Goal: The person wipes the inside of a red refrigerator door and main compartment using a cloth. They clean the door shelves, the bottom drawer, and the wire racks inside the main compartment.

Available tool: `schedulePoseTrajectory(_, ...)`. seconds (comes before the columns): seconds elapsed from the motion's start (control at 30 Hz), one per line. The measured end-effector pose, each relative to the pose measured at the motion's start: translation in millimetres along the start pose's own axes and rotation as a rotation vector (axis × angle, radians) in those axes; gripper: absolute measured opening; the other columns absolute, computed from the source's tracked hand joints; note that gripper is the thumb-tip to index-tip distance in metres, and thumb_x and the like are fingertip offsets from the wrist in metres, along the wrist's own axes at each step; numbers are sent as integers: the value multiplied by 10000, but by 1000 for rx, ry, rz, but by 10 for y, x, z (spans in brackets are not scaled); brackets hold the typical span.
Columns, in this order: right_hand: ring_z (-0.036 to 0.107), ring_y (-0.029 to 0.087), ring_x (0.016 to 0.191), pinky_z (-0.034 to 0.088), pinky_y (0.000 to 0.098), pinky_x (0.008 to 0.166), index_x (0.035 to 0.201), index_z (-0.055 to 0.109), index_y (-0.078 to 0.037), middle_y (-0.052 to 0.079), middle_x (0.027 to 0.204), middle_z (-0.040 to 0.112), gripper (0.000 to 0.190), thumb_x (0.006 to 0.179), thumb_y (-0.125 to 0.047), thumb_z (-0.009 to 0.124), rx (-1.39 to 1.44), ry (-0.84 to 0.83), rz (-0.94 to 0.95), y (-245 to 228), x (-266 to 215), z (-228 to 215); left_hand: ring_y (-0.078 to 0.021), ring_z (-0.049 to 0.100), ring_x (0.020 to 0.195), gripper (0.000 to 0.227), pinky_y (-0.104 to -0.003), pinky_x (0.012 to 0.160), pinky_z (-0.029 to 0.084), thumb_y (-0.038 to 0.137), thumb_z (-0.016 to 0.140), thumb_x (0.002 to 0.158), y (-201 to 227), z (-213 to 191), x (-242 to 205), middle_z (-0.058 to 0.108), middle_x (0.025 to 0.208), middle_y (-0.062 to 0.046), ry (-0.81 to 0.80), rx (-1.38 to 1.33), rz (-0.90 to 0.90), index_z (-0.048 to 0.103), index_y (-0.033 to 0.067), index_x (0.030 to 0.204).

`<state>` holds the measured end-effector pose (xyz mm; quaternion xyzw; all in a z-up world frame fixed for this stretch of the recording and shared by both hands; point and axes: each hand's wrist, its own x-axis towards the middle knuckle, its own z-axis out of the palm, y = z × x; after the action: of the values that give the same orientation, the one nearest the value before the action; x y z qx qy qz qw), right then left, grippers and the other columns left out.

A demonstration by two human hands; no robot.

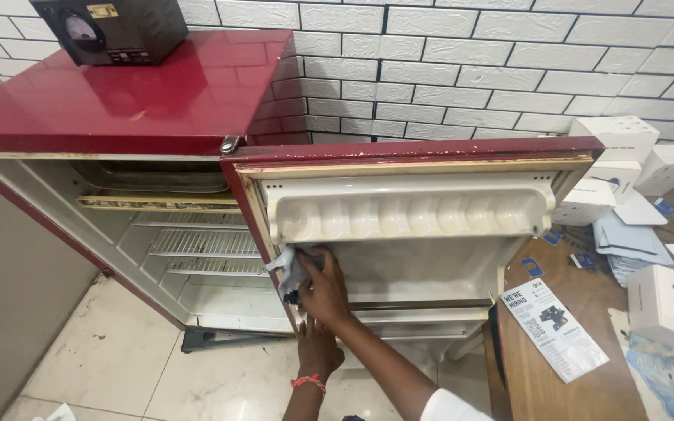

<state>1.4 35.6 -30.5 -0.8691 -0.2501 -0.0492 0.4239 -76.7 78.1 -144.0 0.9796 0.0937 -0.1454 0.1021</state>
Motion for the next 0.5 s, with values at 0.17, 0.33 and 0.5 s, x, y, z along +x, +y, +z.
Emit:
schedulePoseTrajectory(0.17, 409, 410, 1394, 367, 507, 1159, 1456, 570, -175, 177, 1504, 398, 675, 805, -61, 707, -301, 137, -6, 747, -330, -552, -281, 63, 1579, 1038, -552, 1214, 221, 153, 652, 809, 44, -274, -93, 83, 1716, -33, -7, 91, 29, 48, 246, 1647)
schedulePoseTrajectory(0.33, 400, 468, 1389, 434, 501, 1105, 1536, 455, -28, 296, 1546, 313, 759, 820, -17, 706, -199, 637, 172, 1935, -576, -1562, -277, 47, 1590, 1095, -538, 1200, 296, 166, 670, 814, 98, -524, -159, 60, 1726, -31, -66, 117, 42, -35, 256, 1647)
schedulePoseTrajectory(0.5, 612, 419, 1223, 494, 474, 1054, 1345, 523, 17, 257, 1389, 505, 502, 873, -33, 689, -41, 739, 343, 2397, -424, -1742, -293, 26, 1584, 1098, -534, 1193, 305, 174, 669, 838, 119, -539, -158, 32, 1726, -37, -74, 177, 43, -70, 238, 1648)
